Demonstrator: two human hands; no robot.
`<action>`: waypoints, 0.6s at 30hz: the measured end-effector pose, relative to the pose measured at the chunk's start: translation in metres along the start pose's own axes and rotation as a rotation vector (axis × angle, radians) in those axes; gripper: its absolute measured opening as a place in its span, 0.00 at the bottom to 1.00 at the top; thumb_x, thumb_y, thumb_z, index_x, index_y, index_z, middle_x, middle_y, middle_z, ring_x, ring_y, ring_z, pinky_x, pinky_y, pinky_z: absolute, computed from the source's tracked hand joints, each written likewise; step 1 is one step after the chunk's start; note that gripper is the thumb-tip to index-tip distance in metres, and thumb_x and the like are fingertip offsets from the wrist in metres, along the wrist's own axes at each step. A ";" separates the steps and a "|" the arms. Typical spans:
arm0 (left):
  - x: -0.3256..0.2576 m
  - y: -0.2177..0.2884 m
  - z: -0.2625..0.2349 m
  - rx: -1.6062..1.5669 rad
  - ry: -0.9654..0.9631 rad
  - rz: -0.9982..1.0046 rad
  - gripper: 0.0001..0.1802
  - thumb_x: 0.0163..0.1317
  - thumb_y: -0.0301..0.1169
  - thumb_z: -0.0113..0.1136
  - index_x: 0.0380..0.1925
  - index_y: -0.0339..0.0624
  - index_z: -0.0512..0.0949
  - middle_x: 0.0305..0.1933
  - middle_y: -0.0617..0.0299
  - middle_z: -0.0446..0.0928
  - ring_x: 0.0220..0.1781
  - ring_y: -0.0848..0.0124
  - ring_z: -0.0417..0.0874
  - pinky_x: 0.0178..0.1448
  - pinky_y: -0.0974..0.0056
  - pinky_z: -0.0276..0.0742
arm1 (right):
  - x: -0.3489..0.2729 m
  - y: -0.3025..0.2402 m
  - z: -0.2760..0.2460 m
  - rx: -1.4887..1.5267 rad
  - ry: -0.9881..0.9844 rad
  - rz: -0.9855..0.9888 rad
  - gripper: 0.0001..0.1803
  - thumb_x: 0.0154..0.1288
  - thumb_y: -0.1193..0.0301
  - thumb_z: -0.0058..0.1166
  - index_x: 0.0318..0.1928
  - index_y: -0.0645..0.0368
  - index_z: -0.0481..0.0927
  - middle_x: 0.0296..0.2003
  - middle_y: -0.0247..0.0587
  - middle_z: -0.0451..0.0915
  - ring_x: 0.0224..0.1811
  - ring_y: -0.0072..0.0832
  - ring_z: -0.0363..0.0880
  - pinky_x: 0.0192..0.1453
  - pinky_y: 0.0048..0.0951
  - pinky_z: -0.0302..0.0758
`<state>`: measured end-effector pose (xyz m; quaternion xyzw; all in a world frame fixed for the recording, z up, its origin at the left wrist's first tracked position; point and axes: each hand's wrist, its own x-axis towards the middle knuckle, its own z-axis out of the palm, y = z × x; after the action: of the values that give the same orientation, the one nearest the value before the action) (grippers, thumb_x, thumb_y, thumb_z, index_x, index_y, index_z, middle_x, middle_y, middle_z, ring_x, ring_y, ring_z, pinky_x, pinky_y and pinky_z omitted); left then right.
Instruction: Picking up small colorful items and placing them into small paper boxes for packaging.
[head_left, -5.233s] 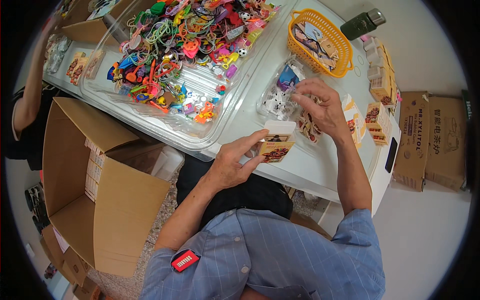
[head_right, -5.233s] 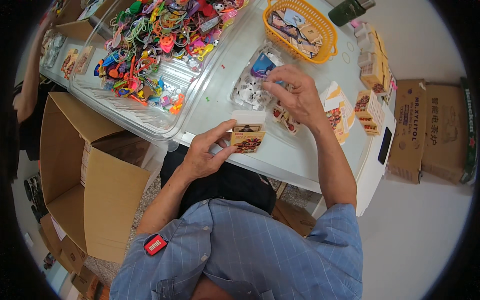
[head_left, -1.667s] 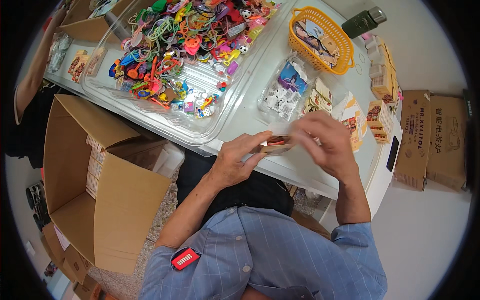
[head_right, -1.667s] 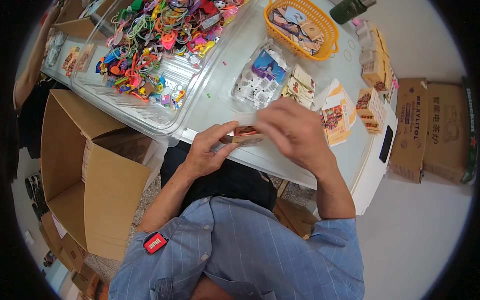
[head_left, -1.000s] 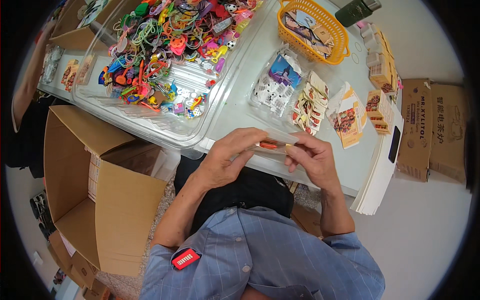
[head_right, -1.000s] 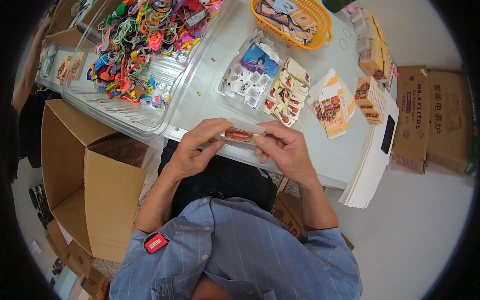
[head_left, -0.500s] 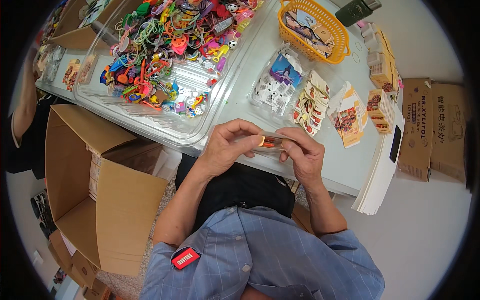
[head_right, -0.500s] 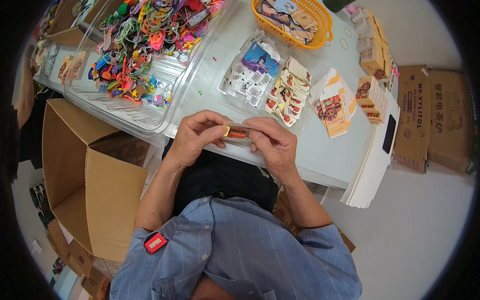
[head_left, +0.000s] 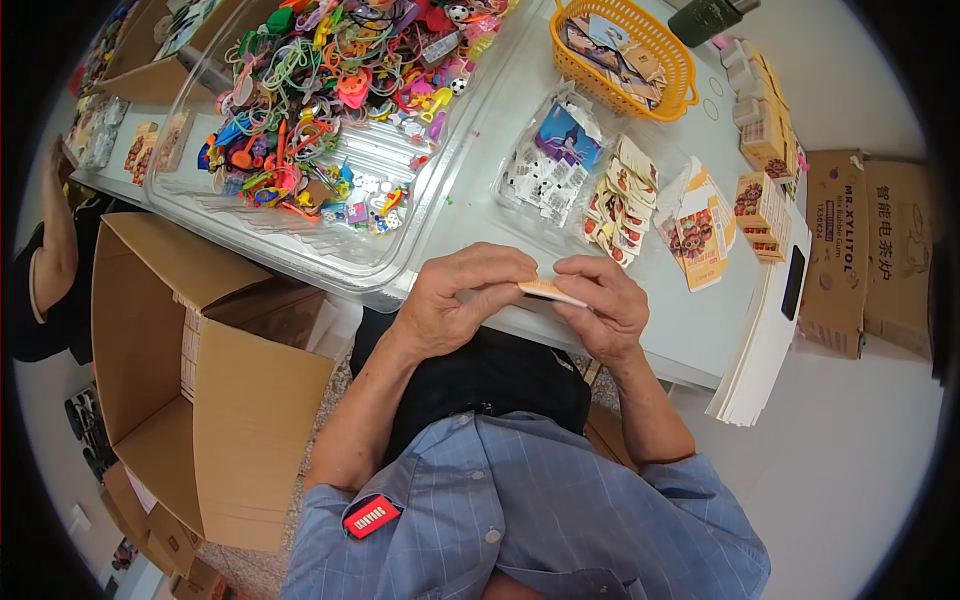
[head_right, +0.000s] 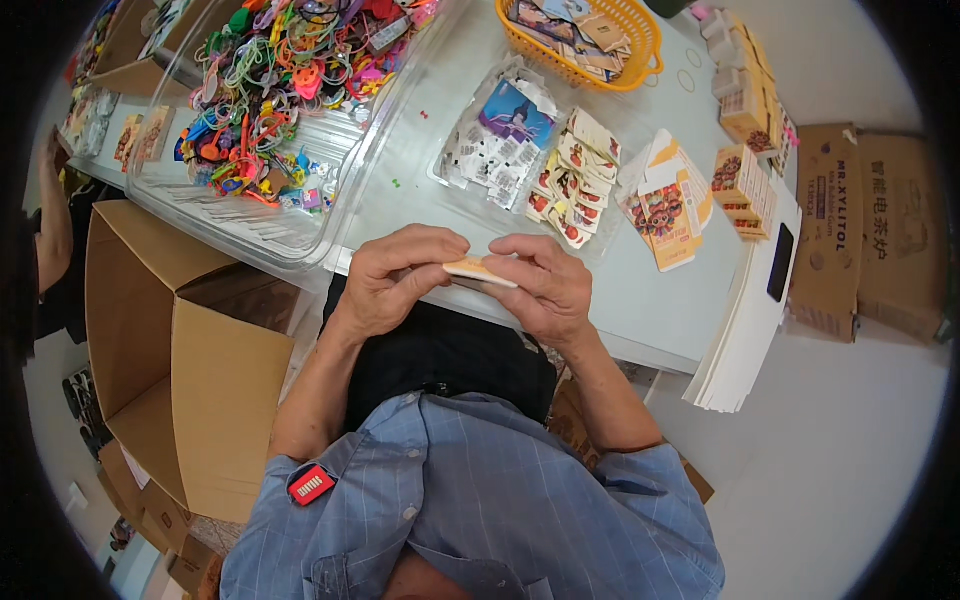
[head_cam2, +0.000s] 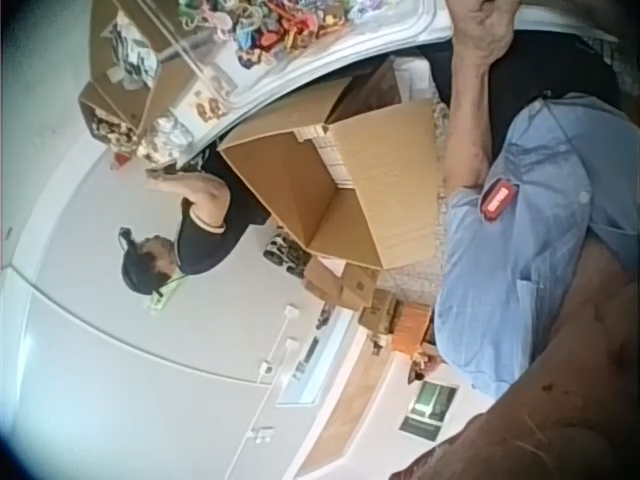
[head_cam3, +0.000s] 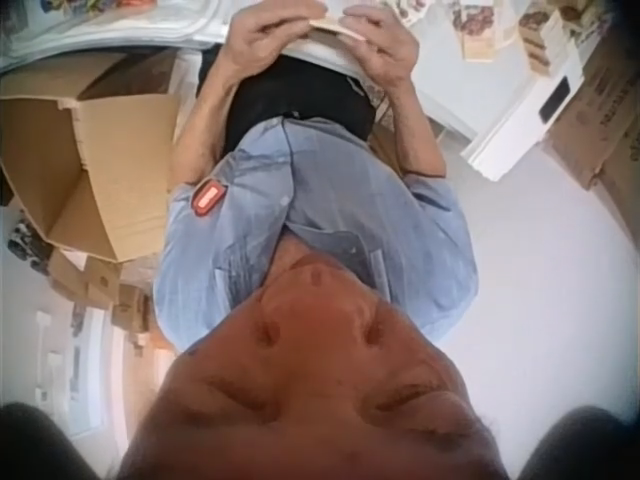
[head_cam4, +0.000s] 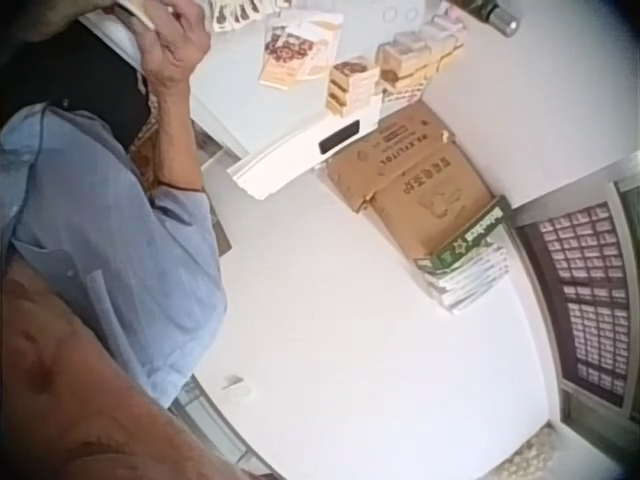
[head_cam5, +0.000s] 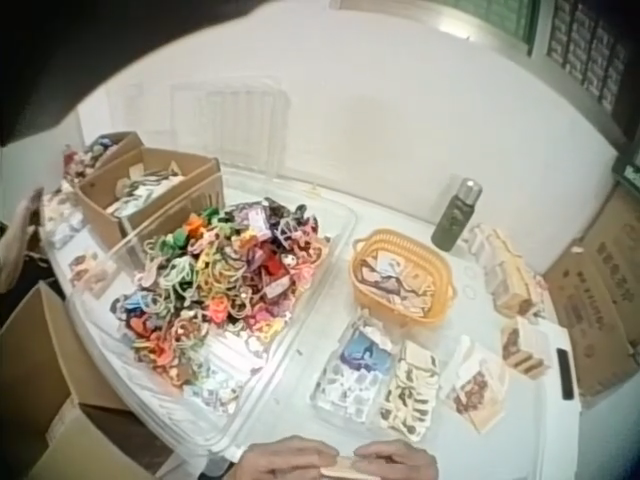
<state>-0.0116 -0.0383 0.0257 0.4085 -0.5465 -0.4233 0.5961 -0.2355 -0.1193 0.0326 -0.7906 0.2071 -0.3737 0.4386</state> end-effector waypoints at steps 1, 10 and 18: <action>0.000 -0.001 0.001 0.000 0.000 -0.001 0.11 0.64 0.20 0.65 0.47 0.34 0.83 0.49 0.52 0.85 0.50 0.58 0.86 0.55 0.61 0.81 | 0.001 0.001 0.002 0.000 0.000 0.001 0.20 0.55 0.77 0.72 0.50 0.62 0.86 0.52 0.54 0.82 0.43 0.33 0.83 0.47 0.30 0.80; 0.002 -0.005 0.004 0.208 0.067 0.094 0.11 0.67 0.18 0.61 0.48 0.35 0.83 0.52 0.49 0.83 0.42 0.67 0.86 0.43 0.67 0.83 | 0.005 0.001 0.006 -0.168 0.055 -0.098 0.20 0.52 0.81 0.72 0.48 0.57 0.88 0.45 0.44 0.85 0.35 0.28 0.83 0.37 0.25 0.80; 0.000 -0.002 0.002 0.104 0.051 -0.036 0.15 0.61 0.23 0.70 0.48 0.37 0.84 0.51 0.50 0.83 0.44 0.67 0.85 0.43 0.67 0.82 | 0.008 -0.005 0.008 -0.093 0.065 -0.056 0.19 0.55 0.81 0.71 0.48 0.59 0.88 0.43 0.44 0.85 0.36 0.29 0.83 0.39 0.26 0.80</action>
<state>-0.0136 -0.0391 0.0237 0.4593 -0.5450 -0.3942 0.5802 -0.2243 -0.1176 0.0375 -0.8033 0.2159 -0.4012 0.3836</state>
